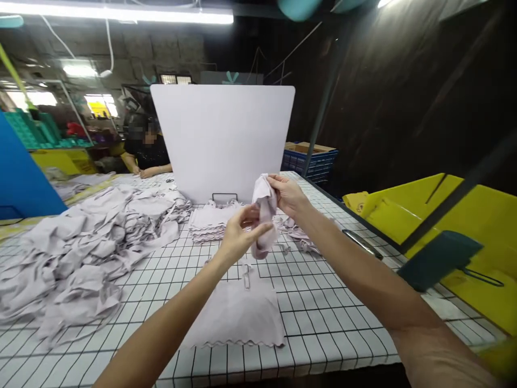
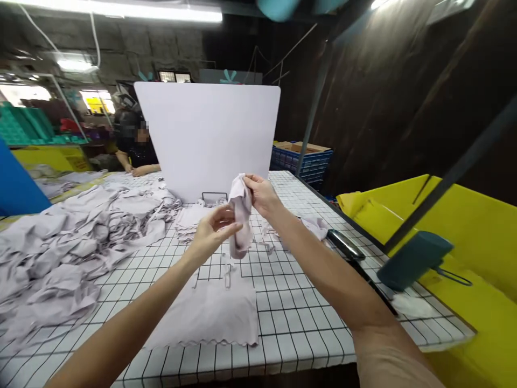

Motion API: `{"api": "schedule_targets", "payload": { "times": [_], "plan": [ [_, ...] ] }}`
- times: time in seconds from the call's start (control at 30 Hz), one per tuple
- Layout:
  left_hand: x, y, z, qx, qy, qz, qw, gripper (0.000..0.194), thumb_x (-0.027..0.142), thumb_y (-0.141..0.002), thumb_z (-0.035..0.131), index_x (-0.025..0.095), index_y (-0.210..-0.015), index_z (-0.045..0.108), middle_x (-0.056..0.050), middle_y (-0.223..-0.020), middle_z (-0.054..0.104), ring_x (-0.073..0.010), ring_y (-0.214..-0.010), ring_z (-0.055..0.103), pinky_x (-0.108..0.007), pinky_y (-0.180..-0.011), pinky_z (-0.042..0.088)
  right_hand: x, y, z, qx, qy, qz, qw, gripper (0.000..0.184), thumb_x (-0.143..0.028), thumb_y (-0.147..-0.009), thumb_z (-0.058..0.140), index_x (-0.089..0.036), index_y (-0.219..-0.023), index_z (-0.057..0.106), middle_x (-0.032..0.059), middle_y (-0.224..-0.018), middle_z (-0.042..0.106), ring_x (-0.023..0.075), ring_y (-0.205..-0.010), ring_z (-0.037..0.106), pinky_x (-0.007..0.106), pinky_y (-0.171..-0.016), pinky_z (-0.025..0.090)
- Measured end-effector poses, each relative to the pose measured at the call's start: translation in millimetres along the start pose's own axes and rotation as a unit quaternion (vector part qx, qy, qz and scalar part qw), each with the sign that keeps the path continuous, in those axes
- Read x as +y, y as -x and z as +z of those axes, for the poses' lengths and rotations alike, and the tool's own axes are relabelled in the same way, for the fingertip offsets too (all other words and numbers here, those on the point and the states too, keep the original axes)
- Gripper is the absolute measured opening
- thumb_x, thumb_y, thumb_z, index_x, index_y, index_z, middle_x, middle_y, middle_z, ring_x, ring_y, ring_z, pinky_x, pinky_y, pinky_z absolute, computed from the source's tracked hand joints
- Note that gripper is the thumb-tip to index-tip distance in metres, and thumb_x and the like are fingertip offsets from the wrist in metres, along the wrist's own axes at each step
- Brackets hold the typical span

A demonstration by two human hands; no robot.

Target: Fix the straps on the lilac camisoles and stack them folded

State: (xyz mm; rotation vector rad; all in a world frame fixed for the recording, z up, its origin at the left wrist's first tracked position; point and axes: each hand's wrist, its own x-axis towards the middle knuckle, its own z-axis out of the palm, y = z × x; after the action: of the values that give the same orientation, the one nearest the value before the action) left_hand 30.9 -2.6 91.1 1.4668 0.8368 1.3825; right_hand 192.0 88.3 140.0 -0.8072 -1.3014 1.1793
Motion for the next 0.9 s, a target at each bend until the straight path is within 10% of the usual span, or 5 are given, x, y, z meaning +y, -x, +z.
{"api": "schedule_targets", "payload": {
  "times": [0.2, 0.4, 0.53, 0.77, 0.9],
  "plan": [
    [-18, -2, -43.0, 0.111, 0.030, -0.008, 0.993, 0.038, 0.050, -0.073, 0.079, 0.016, -0.081, 0.066, 0.001, -0.071, 0.061, -0.0114, -0.064, 0.053, -0.023, -0.057, 0.041, 18, 15, 47, -0.048, -0.113, 0.037, 0.992, 0.029, -0.021, -0.074, 0.075, -0.024, -0.096, 0.056, -0.0052, -0.073, 0.064, 0.0114, -0.068, 0.062, 0.026, -0.070, 0.055],
    [15, 11, -93.6, -0.028, 0.131, -0.119, 0.984, 0.045, 0.053, -0.071, 0.083, 0.016, -0.078, 0.059, 0.010, -0.051, 0.033, -0.0032, -0.043, 0.025, -0.020, -0.045, 0.021, 23, 18, 54, -0.235, 0.130, -0.058, 0.961, 0.026, -0.029, -0.071, 0.079, -0.019, -0.094, 0.072, 0.0023, -0.086, 0.069, 0.0147, -0.078, 0.061, 0.032, -0.076, 0.052],
    [40, 15, -112.8, -0.086, 0.005, -0.142, 0.986, 0.042, 0.041, -0.070, 0.088, 0.015, -0.094, 0.064, 0.008, -0.059, 0.040, -0.0032, -0.046, 0.030, -0.021, -0.044, 0.017, 23, 18, 63, -0.219, 0.269, -0.171, 0.922, 0.026, -0.040, -0.078, 0.076, -0.017, -0.068, 0.068, 0.0026, -0.080, 0.059, 0.0123, -0.070, 0.049, 0.027, -0.061, 0.041],
    [30, 21, -136.5, -0.027, -0.044, -0.137, 0.989, 0.040, 0.050, -0.075, 0.081, 0.013, -0.076, 0.067, 0.002, -0.060, 0.052, -0.0055, -0.050, 0.041, -0.021, -0.046, 0.029, 11, 17, 74, -0.328, 0.059, 0.081, 0.939, 0.035, -0.048, -0.080, 0.078, -0.017, -0.085, 0.061, -0.0011, -0.070, 0.058, 0.0127, -0.065, 0.058, 0.027, -0.060, 0.047],
    [28, 23, -151.2, 0.032, 0.009, -0.144, 0.989, 0.044, 0.054, -0.068, 0.085, 0.013, -0.076, 0.069, -0.004, -0.067, 0.067, -0.0116, -0.059, 0.058, -0.022, -0.054, 0.043, 14, 15, 68, -0.340, -0.020, 0.114, 0.933, 0.031, -0.037, -0.078, 0.083, -0.018, -0.082, 0.060, -0.0047, -0.069, 0.052, 0.0081, -0.062, 0.051, 0.025, -0.063, 0.049]
  ]
}}
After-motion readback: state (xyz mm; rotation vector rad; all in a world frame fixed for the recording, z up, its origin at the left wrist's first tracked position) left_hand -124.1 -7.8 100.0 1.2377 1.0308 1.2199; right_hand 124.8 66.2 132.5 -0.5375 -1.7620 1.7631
